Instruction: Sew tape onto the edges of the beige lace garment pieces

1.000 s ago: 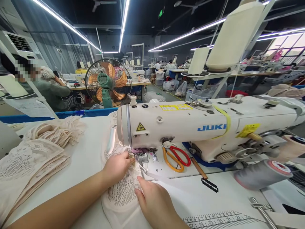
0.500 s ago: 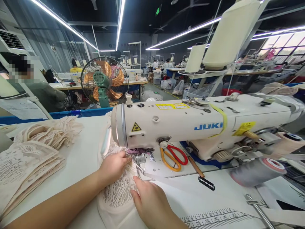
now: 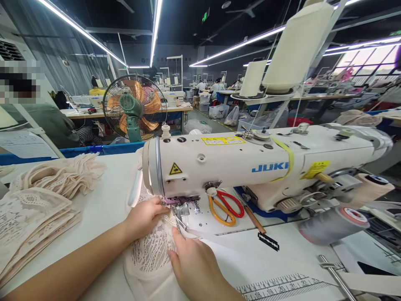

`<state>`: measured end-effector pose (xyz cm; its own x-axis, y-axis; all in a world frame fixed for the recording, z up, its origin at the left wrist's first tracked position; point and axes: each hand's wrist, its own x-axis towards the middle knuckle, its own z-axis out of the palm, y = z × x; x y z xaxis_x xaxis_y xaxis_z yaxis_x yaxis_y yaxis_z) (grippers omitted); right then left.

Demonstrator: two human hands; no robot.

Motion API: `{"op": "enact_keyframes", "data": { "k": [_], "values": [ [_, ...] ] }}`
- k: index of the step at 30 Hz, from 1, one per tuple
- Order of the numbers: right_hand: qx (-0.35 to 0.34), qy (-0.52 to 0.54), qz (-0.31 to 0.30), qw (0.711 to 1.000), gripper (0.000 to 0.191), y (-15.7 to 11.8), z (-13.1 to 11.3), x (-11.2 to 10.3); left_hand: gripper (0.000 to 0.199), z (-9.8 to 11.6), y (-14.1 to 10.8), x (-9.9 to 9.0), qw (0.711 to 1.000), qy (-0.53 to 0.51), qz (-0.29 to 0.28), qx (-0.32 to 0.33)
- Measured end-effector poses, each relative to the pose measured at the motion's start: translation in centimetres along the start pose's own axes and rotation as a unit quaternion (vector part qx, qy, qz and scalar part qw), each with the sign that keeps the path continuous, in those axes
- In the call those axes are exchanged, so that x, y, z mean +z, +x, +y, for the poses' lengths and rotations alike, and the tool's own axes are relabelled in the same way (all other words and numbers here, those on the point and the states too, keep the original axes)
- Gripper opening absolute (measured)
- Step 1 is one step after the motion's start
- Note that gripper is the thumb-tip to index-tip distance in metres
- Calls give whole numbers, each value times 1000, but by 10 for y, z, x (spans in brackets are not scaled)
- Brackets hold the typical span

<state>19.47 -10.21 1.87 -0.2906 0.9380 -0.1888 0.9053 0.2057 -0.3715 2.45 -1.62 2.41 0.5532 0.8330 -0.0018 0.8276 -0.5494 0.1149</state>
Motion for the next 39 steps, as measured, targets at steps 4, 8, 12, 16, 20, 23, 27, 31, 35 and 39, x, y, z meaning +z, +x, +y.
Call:
{"op": "enact_keyframes", "data": {
  "k": [4, 8, 12, 16, 20, 23, 27, 31, 35, 39],
  "values": [
    [0, -3, 9, 1000, 47, -1, 3, -2, 37, 4, -8, -8, 1000, -14, -6, 12],
    [-7, -18, 24, 1000, 46, 0, 5, -2, 31, 9, -21, -13, 999, 10, -16, 28],
    [-4, -45, 37, 998, 45, 5, 2, -4, 55, 13, -33, -15, 998, 53, -21, 35],
    [11, -62, 31, 998, 43, 10, -3, -9, 69, 17, -40, -24, 993, 62, -98, 28],
    [1, -55, 45, 997, 31, 5, -4, -13, 96, 19, -42, -31, 984, 63, -164, -19],
    [-34, -65, 41, 996, 26, -6, 2, -13, 108, 16, -40, -33, 980, 50, -189, -30],
    [-74, -64, 38, 994, 28, -14, 14, -10, 117, 12, -36, -35, 976, 43, -213, -29],
    [-75, -62, 48, 994, 32, -8, 18, -11, 114, 6, -30, -36, 977, 43, -205, -40],
    [-68, -56, 25, 996, 33, 2, 14, -22, 113, 3, -24, -38, 978, 53, -192, -54],
    [-54, -86, -26, 995, 39, 8, 6, -37, 108, 3, -22, -41, 973, 75, -194, -101]
  ]
}}
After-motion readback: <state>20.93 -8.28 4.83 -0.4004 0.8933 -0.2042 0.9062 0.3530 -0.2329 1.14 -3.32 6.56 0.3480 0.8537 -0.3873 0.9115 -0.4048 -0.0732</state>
